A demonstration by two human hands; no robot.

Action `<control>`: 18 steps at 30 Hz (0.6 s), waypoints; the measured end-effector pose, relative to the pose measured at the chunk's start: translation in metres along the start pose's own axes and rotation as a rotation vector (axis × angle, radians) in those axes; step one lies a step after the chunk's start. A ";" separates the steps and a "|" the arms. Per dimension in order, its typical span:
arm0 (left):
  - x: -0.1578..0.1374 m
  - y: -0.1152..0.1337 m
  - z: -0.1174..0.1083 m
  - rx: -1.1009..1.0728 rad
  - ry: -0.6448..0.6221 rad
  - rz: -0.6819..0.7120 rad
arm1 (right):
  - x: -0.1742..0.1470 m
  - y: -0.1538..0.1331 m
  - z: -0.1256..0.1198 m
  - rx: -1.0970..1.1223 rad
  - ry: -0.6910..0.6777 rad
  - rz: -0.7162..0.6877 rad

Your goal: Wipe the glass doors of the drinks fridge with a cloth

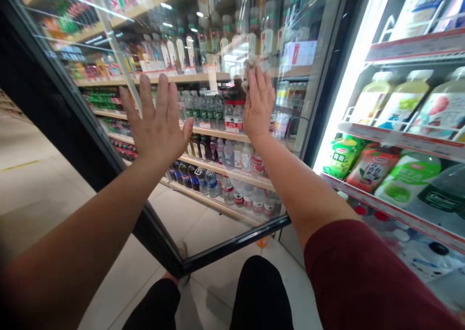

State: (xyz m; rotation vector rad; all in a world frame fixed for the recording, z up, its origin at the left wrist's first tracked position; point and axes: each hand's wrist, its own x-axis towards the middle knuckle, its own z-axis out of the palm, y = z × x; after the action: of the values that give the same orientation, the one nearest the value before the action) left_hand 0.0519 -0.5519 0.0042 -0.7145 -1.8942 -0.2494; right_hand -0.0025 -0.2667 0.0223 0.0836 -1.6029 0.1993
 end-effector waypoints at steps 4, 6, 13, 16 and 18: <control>0.001 0.000 0.000 -0.022 -0.036 -0.056 | 0.019 0.014 -0.004 0.000 0.056 0.017; 0.001 -0.001 0.000 -0.056 -0.026 -0.065 | 0.033 0.020 -0.014 -0.017 0.024 0.084; 0.001 -0.006 0.006 -0.104 0.011 -0.042 | 0.010 0.028 -0.043 0.016 -0.020 0.411; 0.001 -0.006 0.007 -0.097 0.018 -0.030 | 0.014 0.043 -0.039 0.029 -0.012 0.442; 0.001 -0.006 0.005 -0.079 0.010 -0.031 | 0.022 0.057 -0.033 0.030 0.001 0.461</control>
State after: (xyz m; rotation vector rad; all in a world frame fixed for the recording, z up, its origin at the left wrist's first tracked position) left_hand 0.0438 -0.5536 0.0039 -0.7360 -1.8957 -0.3484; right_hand 0.0187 -0.2038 0.0413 -0.2662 -1.5996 0.5792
